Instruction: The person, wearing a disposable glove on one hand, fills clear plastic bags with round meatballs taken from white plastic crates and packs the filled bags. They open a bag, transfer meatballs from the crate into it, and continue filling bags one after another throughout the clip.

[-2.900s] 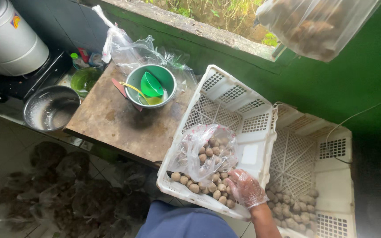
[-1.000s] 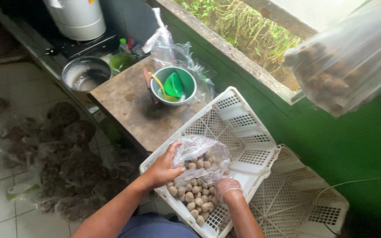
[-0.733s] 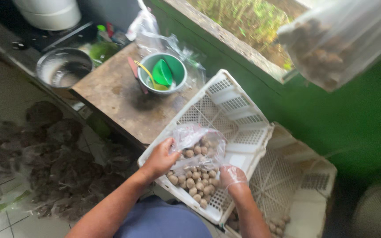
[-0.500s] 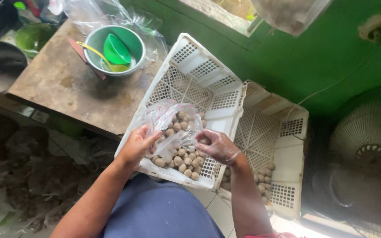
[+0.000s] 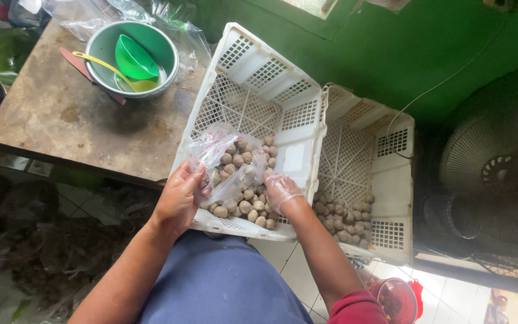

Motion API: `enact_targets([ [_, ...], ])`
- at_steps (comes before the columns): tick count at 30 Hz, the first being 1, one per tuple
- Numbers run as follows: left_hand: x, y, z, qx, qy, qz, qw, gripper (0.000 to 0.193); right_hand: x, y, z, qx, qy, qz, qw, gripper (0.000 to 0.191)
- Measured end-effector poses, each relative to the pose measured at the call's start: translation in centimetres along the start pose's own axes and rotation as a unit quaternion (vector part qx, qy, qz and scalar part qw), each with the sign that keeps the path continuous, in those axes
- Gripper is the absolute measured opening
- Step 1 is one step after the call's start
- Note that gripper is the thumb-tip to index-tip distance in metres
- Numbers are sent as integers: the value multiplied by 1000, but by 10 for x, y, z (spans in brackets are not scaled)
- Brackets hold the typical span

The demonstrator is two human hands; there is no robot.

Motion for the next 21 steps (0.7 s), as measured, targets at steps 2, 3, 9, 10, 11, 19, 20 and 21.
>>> enact_targets([
  [2, -2, 1, 2, -8, 5, -11, 1000, 14, 6, -5, 7, -22, -34, 40, 998, 22],
  [3, -4, 2, 3, -14, 9, -9, 1000, 17, 7, -9, 7, -18, -49, 33, 998, 26],
  [9, -7, 9, 12, -26, 24, -36, 999, 33, -7, -16, -18, 8, -105, 28, 994, 48],
  [10, -7, 11, 14, -15, 8, -28, 999, 34, -6, -17, -19, -1, -114, 31, 993, 52],
  [11, -7, 12, 16, -3, -10, -20, 1000, 36, -5, -19, -19, -9, -121, 35, 992, 56],
  [19, -8, 4, 6, 37, 2, -23, 999, 32, -21, -6, -23, 9, -83, 47, 995, 36],
  [20, -8, 2, 5, 36, 4, -25, 999, 30, -31, -5, -33, 15, -58, 35, 998, 33],
  [21, -7, 2, 4, 36, 1, -25, 999, 28, -39, -4, -42, 68, -75, 38, 994, 35],
])
Point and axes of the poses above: each hand's wrist, its own x-axis towards the middle knuckle, its own z-axis out of the palm, y = z × x, the point moved 4 cm from there along x, towards the middle knuckle, and after that the axes turned 9 degrees about -y, right-handed, at the moved point
